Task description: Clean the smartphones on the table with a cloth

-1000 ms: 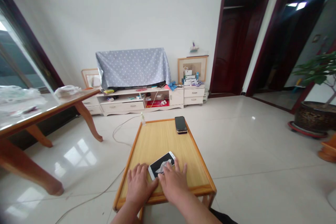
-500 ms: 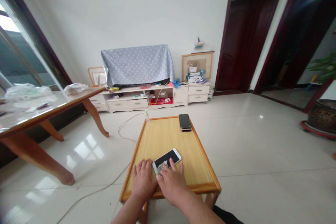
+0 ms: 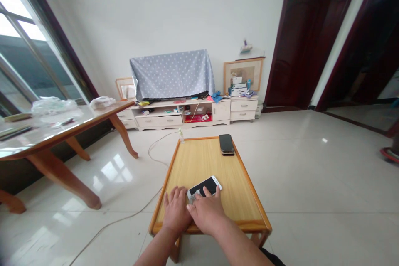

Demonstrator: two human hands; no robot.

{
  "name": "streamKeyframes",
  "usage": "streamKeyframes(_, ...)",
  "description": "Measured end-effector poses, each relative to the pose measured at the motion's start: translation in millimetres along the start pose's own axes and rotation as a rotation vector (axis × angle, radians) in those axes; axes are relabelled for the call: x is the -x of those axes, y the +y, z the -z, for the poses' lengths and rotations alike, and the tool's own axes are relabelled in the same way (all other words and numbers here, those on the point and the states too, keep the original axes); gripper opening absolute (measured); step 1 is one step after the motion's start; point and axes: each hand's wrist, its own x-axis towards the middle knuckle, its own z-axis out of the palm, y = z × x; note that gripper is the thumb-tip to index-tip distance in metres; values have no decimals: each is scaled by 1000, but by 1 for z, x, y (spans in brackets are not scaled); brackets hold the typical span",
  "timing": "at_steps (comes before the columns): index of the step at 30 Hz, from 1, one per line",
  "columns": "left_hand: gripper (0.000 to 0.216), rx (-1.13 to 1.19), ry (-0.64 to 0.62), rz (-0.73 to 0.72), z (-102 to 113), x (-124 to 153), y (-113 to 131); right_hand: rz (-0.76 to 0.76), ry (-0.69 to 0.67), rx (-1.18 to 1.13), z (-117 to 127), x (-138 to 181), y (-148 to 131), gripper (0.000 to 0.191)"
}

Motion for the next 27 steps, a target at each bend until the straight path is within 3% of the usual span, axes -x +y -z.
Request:
streamKeyframes(10,47,34,-9,31,4,0,1,-73,37,-38,-8,-17,-17,56)
streamKeyframes(15,47,0,-7,33,8,2,1,2,30,-50,-6,-10,-7,61)
streamKeyframes(17,50,1,10,44,11,2,4,-78,45,-32,-1,-10,10,59)
streamKeyframes(20,60,11,21,46,16,3,8,-326,90,-2,6,-16,35,56)
streamKeyframes(22,62,21,20,43,17,3,9,-399,106,10,4,-17,40,55)
streamKeyframes(24,58,21,29,33,15,3,9,-332,102,7,-4,-14,32,54)
streamKeyframes(27,46,-5,38,23,13,3,10,-101,90,-27,-18,-8,14,53)
